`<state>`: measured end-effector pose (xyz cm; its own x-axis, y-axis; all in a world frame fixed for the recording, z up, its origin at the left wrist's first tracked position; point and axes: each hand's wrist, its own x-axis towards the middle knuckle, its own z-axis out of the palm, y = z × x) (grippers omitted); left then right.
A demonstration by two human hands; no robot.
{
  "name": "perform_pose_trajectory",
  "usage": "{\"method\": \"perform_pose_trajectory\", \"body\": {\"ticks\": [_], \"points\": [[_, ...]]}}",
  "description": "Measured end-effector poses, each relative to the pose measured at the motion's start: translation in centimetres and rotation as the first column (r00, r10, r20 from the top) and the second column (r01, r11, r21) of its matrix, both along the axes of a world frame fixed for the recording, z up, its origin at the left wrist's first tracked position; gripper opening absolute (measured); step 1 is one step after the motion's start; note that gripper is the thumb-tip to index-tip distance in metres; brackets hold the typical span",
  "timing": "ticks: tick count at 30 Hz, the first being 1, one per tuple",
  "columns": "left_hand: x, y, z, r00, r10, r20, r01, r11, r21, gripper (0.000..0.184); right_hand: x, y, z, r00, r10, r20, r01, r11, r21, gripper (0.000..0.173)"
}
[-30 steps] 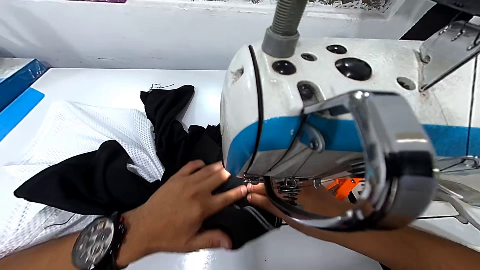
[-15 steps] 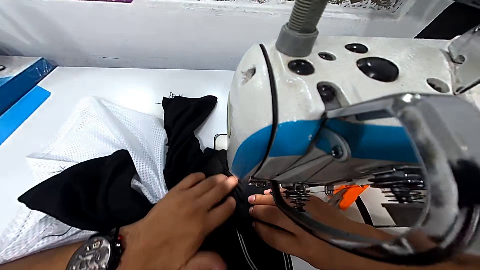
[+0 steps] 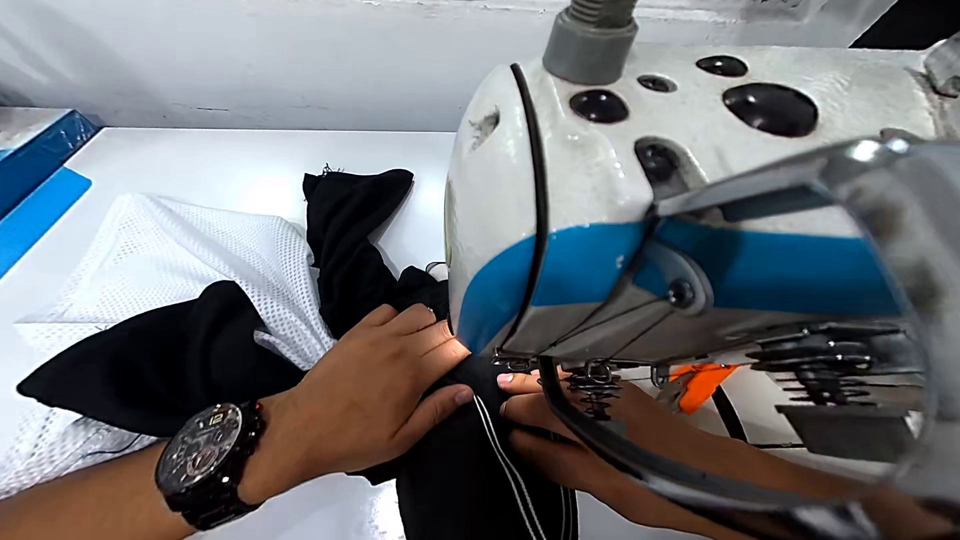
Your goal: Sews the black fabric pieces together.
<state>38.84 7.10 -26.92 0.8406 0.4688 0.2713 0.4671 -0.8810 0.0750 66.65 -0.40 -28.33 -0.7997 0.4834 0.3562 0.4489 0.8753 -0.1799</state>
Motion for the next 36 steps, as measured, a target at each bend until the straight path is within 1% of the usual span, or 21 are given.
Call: {"method": "perform_pose_trajectory", "body": {"ticks": [1,3,6,10,13,17,24,31,36], "points": [[0.0,0.2,0.0,1.000,-0.007,0.001,0.007,1.000,-0.015,0.053,0.0,0.0,0.1,1.000,-0.005,0.004,0.005,1.000,0.009,0.020],[-0.1,0.1,-0.1,1.000,-0.013,0.011,0.012,1.000,0.024,0.053,-0.1,-0.1,0.3,1.000,-0.001,0.012,0.001,0.999,0.033,0.020],[0.0,-0.3,-0.4,1.000,-0.001,0.025,-0.001,0.996,0.086,0.053,0.1,0.0,0.4,0.999,0.024,0.023,-0.024,1.000,0.016,0.020],[0.1,-0.6,-0.5,1.000,0.014,0.015,-0.015,0.994,0.112,0.054,0.4,0.2,0.4,0.999,0.043,0.018,-0.043,0.999,-0.010,0.019],[0.0,-0.9,-0.4,1.000,0.018,0.011,-0.019,0.994,0.112,0.054,0.6,0.4,0.5,0.997,0.063,0.032,-0.062,0.997,-0.040,0.021],[0.0,-1.1,-0.4,1.000,0.024,0.011,-0.025,0.993,0.111,0.053,0.8,0.6,0.1,0.996,0.087,-0.003,-0.087,0.990,-0.112,0.021],[0.0,-1.3,-0.4,0.999,0.043,0.000,-0.042,0.992,0.115,0.055,0.9,0.8,-0.2,0.997,0.083,0.008,-0.081,0.984,-0.157,0.021],[0.0,-1.3,-0.6,0.999,0.041,0.001,-0.041,0.991,0.129,0.056,0.9,0.8,-0.1,0.996,0.084,0.017,-0.080,0.985,-0.156,0.021],[-0.1,-1.1,-0.7,0.999,0.030,0.012,-0.032,0.992,0.121,0.055,0.7,0.7,-0.2,0.997,0.076,0.018,-0.073,0.991,-0.115,0.022]]}}
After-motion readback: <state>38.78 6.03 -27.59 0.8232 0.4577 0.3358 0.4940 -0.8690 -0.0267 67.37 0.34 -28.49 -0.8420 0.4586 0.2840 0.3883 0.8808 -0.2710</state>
